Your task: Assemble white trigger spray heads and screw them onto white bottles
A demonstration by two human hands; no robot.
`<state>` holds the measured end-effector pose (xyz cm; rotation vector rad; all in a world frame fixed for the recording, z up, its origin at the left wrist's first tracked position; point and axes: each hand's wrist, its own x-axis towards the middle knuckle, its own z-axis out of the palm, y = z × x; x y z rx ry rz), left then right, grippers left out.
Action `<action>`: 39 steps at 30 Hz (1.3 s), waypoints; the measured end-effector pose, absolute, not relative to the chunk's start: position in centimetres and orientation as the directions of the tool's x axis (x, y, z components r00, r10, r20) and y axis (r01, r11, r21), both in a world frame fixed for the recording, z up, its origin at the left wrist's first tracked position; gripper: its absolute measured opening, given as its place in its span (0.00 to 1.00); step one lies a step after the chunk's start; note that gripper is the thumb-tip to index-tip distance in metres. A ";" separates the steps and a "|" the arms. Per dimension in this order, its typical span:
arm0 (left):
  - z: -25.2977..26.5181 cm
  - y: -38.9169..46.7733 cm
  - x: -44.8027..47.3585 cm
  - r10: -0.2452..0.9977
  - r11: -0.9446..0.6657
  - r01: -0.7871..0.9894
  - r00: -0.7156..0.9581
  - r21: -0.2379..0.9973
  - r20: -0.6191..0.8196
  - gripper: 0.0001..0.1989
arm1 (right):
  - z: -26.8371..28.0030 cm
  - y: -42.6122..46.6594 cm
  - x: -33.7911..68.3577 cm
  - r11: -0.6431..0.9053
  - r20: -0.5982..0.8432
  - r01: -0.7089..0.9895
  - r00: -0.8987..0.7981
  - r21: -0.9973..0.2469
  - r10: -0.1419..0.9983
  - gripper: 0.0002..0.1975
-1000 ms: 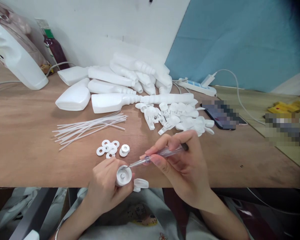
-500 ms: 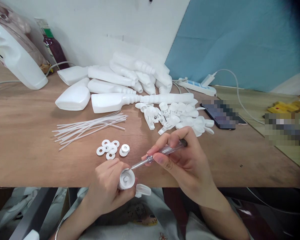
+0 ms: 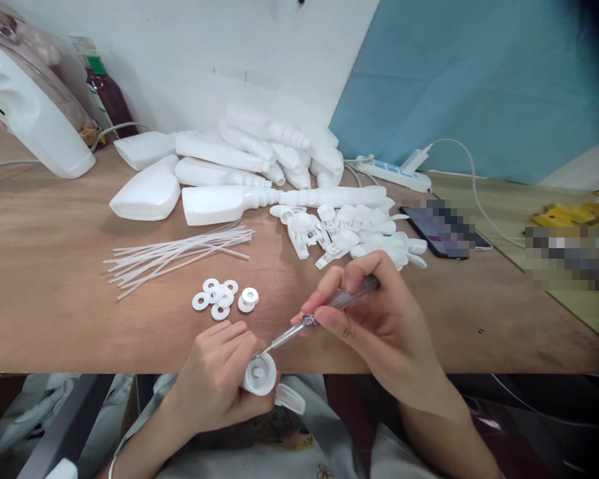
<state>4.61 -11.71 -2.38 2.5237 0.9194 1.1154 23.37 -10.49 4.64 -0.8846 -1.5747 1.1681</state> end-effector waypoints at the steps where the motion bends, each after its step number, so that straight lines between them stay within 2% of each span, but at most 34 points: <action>1: -2.4 -11.7 4.6 0.628 -0.778 0.449 0.513 0.440 0.585 0.05 | 4.6 -10.7 23.4 0.311 0.291 0.024 -0.284 -0.950 0.913 0.11; 5: -2.3 -11.7 4.6 0.609 -0.792 0.434 0.520 0.429 0.599 0.05 | 4.6 -11.7 23.5 0.434 0.392 0.106 -0.281 -0.895 0.876 0.12; 10: -2.3 -11.7 4.7 0.596 -0.803 0.429 0.551 0.414 0.584 0.05 | 4.9 -12.2 23.6 0.470 0.405 0.177 -0.306 -0.865 0.861 0.12; 13: -2.3 -11.8 4.7 0.599 -0.801 0.434 0.562 0.413 0.571 0.05 | 4.8 -11.9 23.7 0.439 0.380 0.142 -0.313 -0.887 0.870 0.11; 18: -2.4 -11.8 4.7 0.584 -0.811 0.438 0.569 0.388 0.579 0.06 | 4.5 -10.8 23.6 0.272 0.256 0.006 -0.322 -0.962 0.912 0.10; 20: -2.3 -11.7 4.7 0.601 -0.799 0.426 0.574 0.424 0.557 0.08 | 4.6 -10.4 23.5 0.247 0.246 -0.036 -0.318 -0.968 0.916 0.10; 23: -1.1 -11.5 4.7 0.648 -0.756 0.398 0.568 0.520 0.508 0.08 | 5.3 -10.2 23.3 0.317 0.321 -0.063 -0.299 -0.946 0.899 0.11; 25: 0.6 -11.0 4.6 0.661 -0.745 0.424 0.571 0.514 0.486 0.08 | 6.3 -10.1 23.2 0.427 0.425 -0.057 -0.284 -0.902 0.859 0.11; 27: 3.2 -10.3 4.6 0.648 -0.762 0.491 0.594 0.423 0.476 0.08 | 7.7 -9.8 23.3 0.560 0.551 -0.047 -0.257 -0.827 0.794 0.11; 29: 6.0 -9.4 4.6 0.613 -0.786 0.550 0.637 0.280 0.468 0.09 | 9.1 -9.1 23.5 0.688 0.679 -0.037 -0.204 -0.725 0.705 0.12; 32: 9.4 -7.6 4.6 0.519 -0.780 0.625 0.672 -0.029 0.528 0.11 | 10.6 -7.4 23.9 0.831 0.825 -0.030 -0.147 -0.555 0.546 0.13; 34: 10.4 -5.8 4.4 0.464 -0.755 0.632 0.704 -0.175 0.537 0.12 | 10.7 -6.0 24.0 0.881 0.873 -0.004 -0.136 -0.473 0.468 0.12; 37: 9.6 -2.1 3.7 0.407 -0.740 0.608 0.746 -0.289 0.528 0.11 | 8.8 -3.6 23.7 0.910 0.908 0.121 -0.095 -0.397 0.408 0.13; 39: 8.2 0.3 3.2 0.413 -0.719 0.620 0.746 -0.316 0.522 0.08 | 6.7 -1.9 23.4 0.931 0.937 0.248 -0.159 -0.267 0.311 0.13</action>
